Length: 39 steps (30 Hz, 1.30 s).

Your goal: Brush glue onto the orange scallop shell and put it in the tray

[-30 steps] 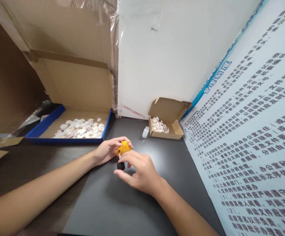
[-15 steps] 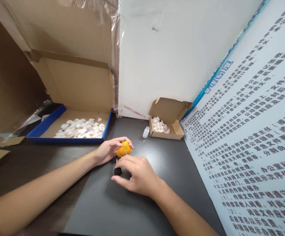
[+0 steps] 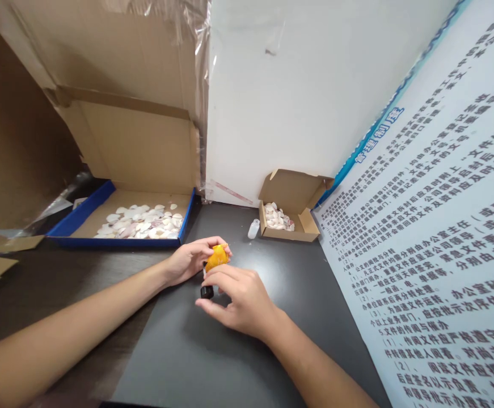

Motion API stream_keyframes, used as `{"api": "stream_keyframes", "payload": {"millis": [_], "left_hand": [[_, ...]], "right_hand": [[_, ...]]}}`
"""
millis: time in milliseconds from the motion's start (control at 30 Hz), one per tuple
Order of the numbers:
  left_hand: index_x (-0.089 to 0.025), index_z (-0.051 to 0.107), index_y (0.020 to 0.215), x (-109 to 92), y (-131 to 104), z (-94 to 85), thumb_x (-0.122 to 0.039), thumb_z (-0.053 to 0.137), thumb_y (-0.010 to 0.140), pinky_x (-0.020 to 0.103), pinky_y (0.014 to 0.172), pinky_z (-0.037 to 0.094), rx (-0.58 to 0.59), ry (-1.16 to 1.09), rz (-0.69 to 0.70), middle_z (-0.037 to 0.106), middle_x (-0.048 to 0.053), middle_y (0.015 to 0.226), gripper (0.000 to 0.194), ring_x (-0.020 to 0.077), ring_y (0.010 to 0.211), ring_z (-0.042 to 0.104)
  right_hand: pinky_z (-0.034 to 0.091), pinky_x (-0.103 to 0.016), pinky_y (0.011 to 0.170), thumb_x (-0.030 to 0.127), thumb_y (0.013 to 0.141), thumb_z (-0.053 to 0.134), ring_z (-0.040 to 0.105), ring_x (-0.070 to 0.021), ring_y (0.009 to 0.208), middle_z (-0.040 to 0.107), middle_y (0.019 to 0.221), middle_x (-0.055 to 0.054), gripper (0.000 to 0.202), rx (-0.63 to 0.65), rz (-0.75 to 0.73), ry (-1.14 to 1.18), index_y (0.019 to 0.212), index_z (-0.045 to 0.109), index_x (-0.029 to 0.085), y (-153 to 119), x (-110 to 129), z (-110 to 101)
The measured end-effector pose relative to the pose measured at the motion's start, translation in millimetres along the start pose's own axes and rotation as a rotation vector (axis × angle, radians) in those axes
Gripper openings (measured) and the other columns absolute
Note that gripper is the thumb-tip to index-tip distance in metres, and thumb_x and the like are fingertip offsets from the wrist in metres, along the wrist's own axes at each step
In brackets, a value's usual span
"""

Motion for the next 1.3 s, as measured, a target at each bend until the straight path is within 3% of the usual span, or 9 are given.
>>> {"api": "stream_keyframes", "payload": {"millis": [133,333,433,633,733,1000,1067,1233,1300], "left_hand": [[-0.013,0.064,0.092,0.2,0.1,-0.7,-0.016,0.052,0.072,0.030,0.084,0.040,0.008,0.002,0.010,0.063,0.009,0.097,0.023,0.0198,0.091,0.057],[-0.013,0.062,0.091,-0.9,-0.4,1.3,-0.016,0.049,0.074,0.029,0.076,0.041,0.021,-0.038,-0.005,0.063,0.008,0.093,0.022,0.0181,0.082,0.057],[-0.013,0.062,0.091,-1.0,-0.4,2.0,-0.016,0.050,0.074,0.028,0.074,0.041,0.028,-0.043,0.000,0.063,0.007,0.089,0.022,0.0171,0.078,0.057],[-0.013,0.063,0.091,-0.9,-1.3,1.7,-0.017,0.053,0.072,0.029,0.076,0.041,-0.005,-0.010,0.000,0.063,0.009,0.096,0.022,0.0188,0.084,0.058],[-0.013,0.063,0.090,-1.9,-2.0,1.8,-0.017,0.054,0.071,0.028,0.077,0.041,-0.008,-0.012,0.001,0.063,0.009,0.096,0.021,0.0189,0.085,0.057],[-0.013,0.063,0.090,-0.3,-0.7,2.0,-0.016,0.051,0.073,0.029,0.075,0.040,0.024,-0.049,0.002,0.063,0.007,0.089,0.021,0.0170,0.078,0.057],[-0.013,0.062,0.091,-0.6,-1.1,2.7,-0.017,0.051,0.074,0.028,0.074,0.040,0.020,-0.054,-0.003,0.063,0.007,0.089,0.021,0.0170,0.077,0.056],[-0.013,0.062,0.091,-2.3,-2.4,2.8,-0.019,0.051,0.075,0.028,0.076,0.041,0.004,-0.043,-0.008,0.062,0.008,0.095,0.020,0.0188,0.084,0.057],[-0.013,0.062,0.090,-2.4,-2.4,2.2,-0.019,0.051,0.075,0.029,0.077,0.041,0.002,-0.039,-0.006,0.062,0.009,0.095,0.020,0.0194,0.086,0.057]], "right_hand": [[0.053,-0.024,0.067,0.030,0.086,0.068,0.064,-0.0125,0.068,0.071,0.093,-0.003,0.013,0.071,-0.029,0.045,0.093,0.061,0.021,0.4,2.4,0.8],[0.050,-0.025,0.057,0.023,0.081,0.070,0.059,-0.0118,0.061,0.070,0.088,-0.004,0.016,-0.200,-0.006,-0.010,0.094,0.060,0.021,1.1,-0.8,-21.4],[0.049,-0.025,0.056,0.021,0.082,0.070,0.058,-0.0112,0.059,0.070,0.090,-0.005,0.016,-0.260,0.047,-0.052,0.096,0.061,0.020,0.7,-5.3,-23.6],[0.049,-0.024,0.057,0.027,0.084,0.069,0.061,-0.0114,0.063,0.071,0.093,-0.004,0.015,-0.047,0.014,0.055,0.095,0.061,0.021,0.4,-2.5,-6.9],[0.050,-0.024,0.057,0.029,0.084,0.069,0.061,-0.0113,0.063,0.071,0.091,-0.003,0.014,-0.017,0.005,0.093,0.093,0.061,0.021,-0.3,-1.2,-7.0],[0.049,-0.024,0.053,0.020,0.082,0.068,0.058,-0.0118,0.061,0.070,0.092,-0.006,0.015,-0.267,0.046,0.014,0.096,0.061,0.021,-0.2,-8.6,-25.3],[0.049,-0.023,0.054,0.021,0.083,0.068,0.058,-0.0116,0.061,0.070,0.092,-0.006,0.015,-0.224,0.041,0.035,0.096,0.061,0.020,0.5,-7.9,-20.9],[0.049,-0.023,0.057,0.028,0.083,0.068,0.061,-0.0113,0.062,0.070,0.088,-0.003,0.013,0.044,0.040,0.090,0.090,0.062,0.020,0.4,-2.5,-2.3],[0.049,-0.023,0.056,0.030,0.083,0.068,0.060,-0.0110,0.060,0.069,0.087,-0.003,0.013,0.062,0.039,0.092,0.090,0.062,0.020,-0.2,-1.8,-1.8]]}}
Point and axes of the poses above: each hand's wrist, its own y-axis towards the middle knuckle, its own z-axis out of the palm, x = y × z, the point moved 5 cm from there along y, towards the middle knuckle
